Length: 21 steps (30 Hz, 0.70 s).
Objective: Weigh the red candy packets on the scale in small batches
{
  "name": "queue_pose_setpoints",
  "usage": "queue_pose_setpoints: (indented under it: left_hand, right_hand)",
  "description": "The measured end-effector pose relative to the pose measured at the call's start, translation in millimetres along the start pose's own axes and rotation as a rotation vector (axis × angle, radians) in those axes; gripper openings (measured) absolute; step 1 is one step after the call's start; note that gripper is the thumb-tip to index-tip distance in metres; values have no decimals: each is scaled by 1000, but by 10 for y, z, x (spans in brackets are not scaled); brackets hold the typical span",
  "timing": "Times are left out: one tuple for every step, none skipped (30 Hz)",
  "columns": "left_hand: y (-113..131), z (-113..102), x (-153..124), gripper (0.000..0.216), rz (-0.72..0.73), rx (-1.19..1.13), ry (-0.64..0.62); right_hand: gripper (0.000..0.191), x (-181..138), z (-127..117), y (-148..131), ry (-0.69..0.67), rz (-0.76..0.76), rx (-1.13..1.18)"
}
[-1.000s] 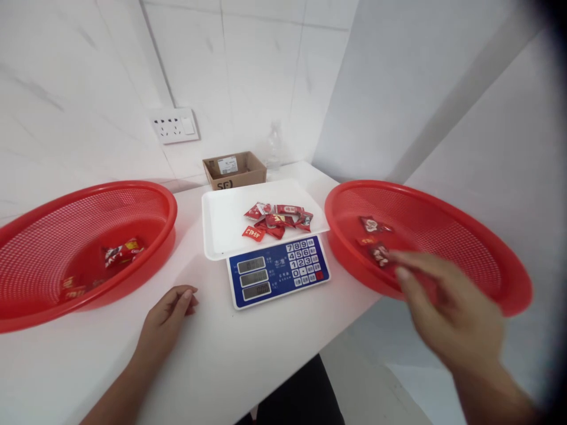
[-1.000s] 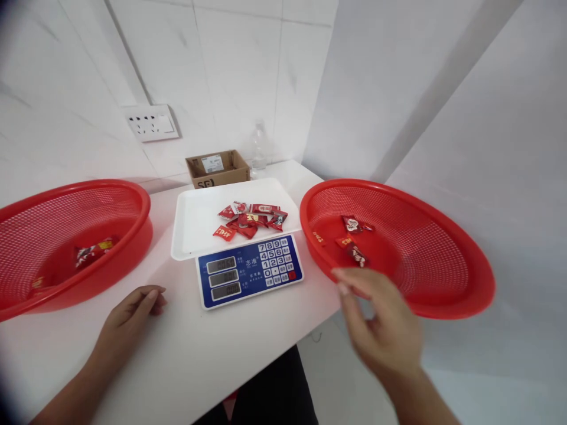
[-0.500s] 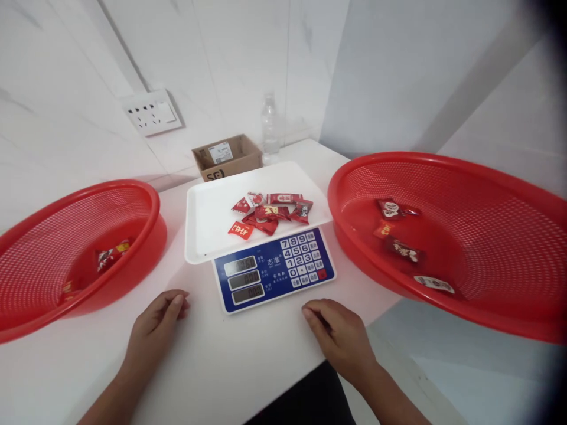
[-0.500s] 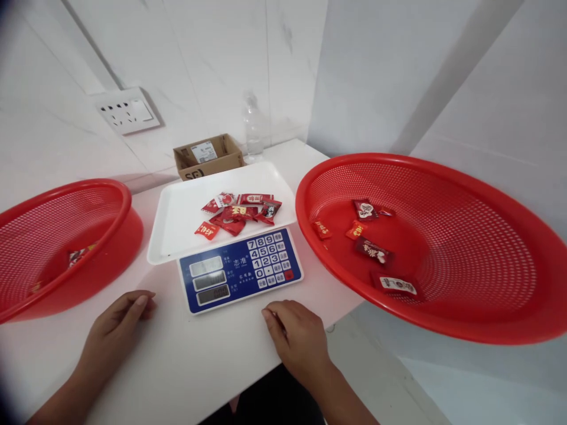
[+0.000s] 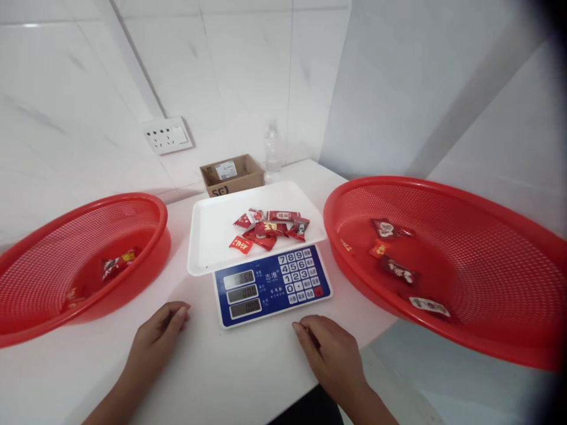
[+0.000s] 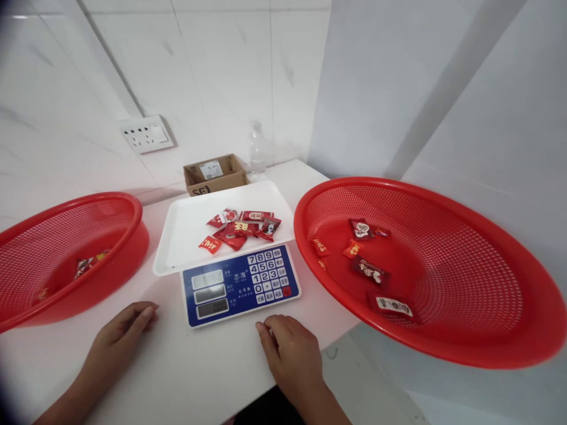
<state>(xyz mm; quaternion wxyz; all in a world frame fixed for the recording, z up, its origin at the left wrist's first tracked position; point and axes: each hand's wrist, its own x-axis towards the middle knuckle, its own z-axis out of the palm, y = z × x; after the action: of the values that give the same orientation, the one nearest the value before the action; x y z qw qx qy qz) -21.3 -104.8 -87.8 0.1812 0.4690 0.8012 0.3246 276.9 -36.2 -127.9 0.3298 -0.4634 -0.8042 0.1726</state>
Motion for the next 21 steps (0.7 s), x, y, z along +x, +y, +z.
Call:
queue_pose_setpoints:
  left_hand:
    - [-10, 2, -1, 36, 7, 0, -3]
    - [-20, 4, -2, 36, 14, 2, -8]
    - [-29, 7, -2, 35, 22, 8, -14]
    - [-34, 9, -2, 35, 32, 17, -20]
    - [-37, 12, -1, 35, 44, 25, -22]
    - [-36, 14, 0, 35, 56, 31, -24]
    - [-32, 16, 1, 35, 70, 35, -29]
    - [-27, 17, 2, 35, 85, 35, -33]
    - [-22, 16, 2, 35, 98, 30, -36]
    - [-19, 14, 1, 35, 110, 23, -40]
    - [-19, 11, 1, 35, 119, 15, -43]
    - [-23, 7, 2, 35, 127, 8, -49]
    - [-30, 3, 5, 35, 132, 1, -55]
    - [-41, -2, 9, 36, 135, -7, -62]
    - [-55, -8, 14, 36, 138, -15, -71]
    - [-69, -13, 21, 36, 139, -24, -82]
    - [-84, -18, 29, 36, 140, -34, -96]
    - [-98, -23, 36, 36, 141, -45, -110]
    - [-110, -28, 43, 36, 142, -58, -122]
    - [-121, -33, 47, 36, 143, -70, -132]
    - [-129, -39, 50, 37, 144, -83, -137]
  right_hand:
    - [32, 0, 8, -1, -1, 2, -7]
    - [32, -1, 13, -3, -1, 6, -15]
    - [32, -2, 17, -6, -3, 12, -23]
    - [33, -2, 19, -9, -8, 19, -31]
    - [33, -2, 19, -12, -12, 25, -38]
    - [34, -2, 20, -14, -17, 29, -44]
    - [34, -2, 21, -14, -23, 34, -50]
    - [34, -2, 23, -14, -28, 35, -56]
    - [34, -3, 27, -13, -31, 35, -62]
    - [34, -4, 33, -11, -32, 36, -67]
    - [34, -5, 39, -10, -33, 38, -73]
    - [34, -5, 44, -12, -35, 43, -80]
    - [33, -3, 46, -18, -39, 51, -87]
    - [33, 3, 41, -30, -46, 65, -92]
    - [32, 16, 26, -50, -66, 86, -87]
    - [31, 38, -1, -78, -97, 108, -68]
    - [30, 72, -41, -115, -126, 129, -37]
    - [29, 120, -94, -160, -143, 142, 2]
    - [28, 185, -157, -212, -137, 139, 44]
    - [26, 267, -228, -266, -107, 122, 80]
    - [24, 367, -300, -321, -56, 91, 101]
